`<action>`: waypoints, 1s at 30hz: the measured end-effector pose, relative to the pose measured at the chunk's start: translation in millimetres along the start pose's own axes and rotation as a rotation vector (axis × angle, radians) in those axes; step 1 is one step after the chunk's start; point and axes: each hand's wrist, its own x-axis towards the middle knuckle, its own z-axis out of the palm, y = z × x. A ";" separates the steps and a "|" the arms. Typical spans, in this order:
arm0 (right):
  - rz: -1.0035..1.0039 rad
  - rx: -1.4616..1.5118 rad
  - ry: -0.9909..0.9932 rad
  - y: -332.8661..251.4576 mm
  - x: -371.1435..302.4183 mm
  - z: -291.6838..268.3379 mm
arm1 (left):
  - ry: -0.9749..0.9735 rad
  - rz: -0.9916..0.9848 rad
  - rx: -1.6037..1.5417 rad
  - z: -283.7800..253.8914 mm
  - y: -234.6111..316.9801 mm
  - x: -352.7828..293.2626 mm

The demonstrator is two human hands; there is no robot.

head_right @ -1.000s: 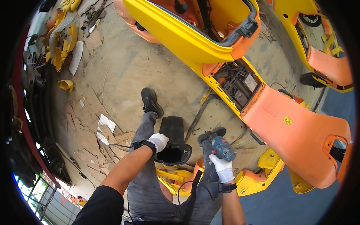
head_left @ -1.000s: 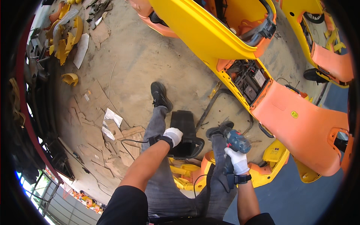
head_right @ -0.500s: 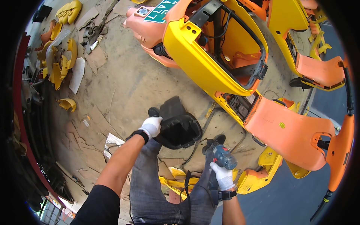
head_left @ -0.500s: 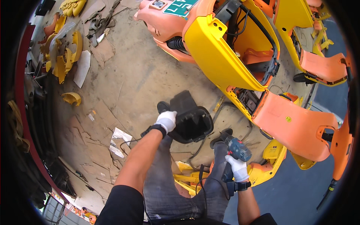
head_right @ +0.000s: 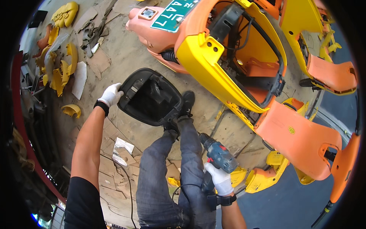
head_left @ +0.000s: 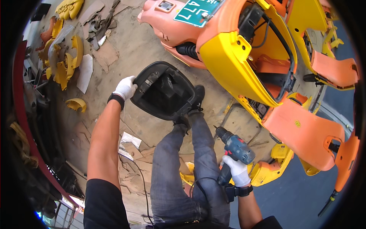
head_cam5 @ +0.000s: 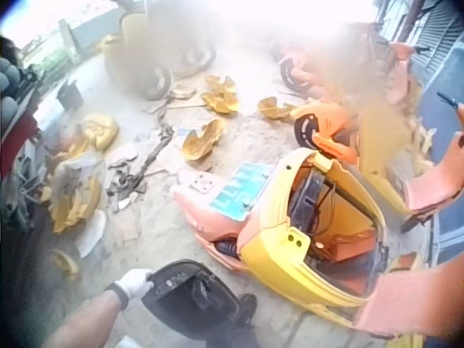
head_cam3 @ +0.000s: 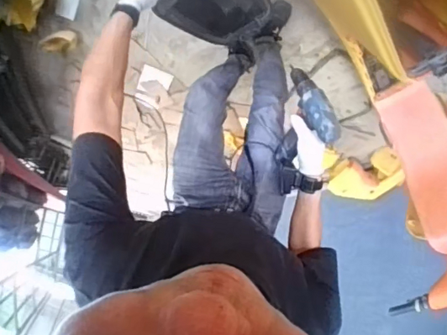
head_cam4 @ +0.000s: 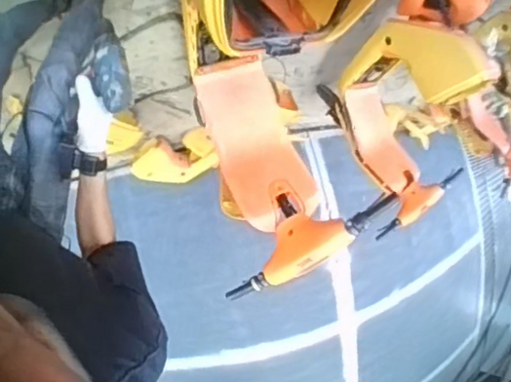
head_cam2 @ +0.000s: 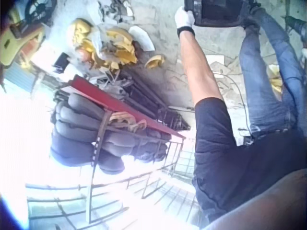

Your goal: The person uses a cordless drill to fasten screws into the yellow and orange plastic body panels of a disassembled electric scooter. They work on securing the side panels and the rear section of the scooter frame, moving around the vehicle to access different screw holes.

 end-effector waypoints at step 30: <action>0.021 0.050 0.160 -59.6 57.7 155.7 | -0.132 0.466 0.408 131.0 67.1 85.0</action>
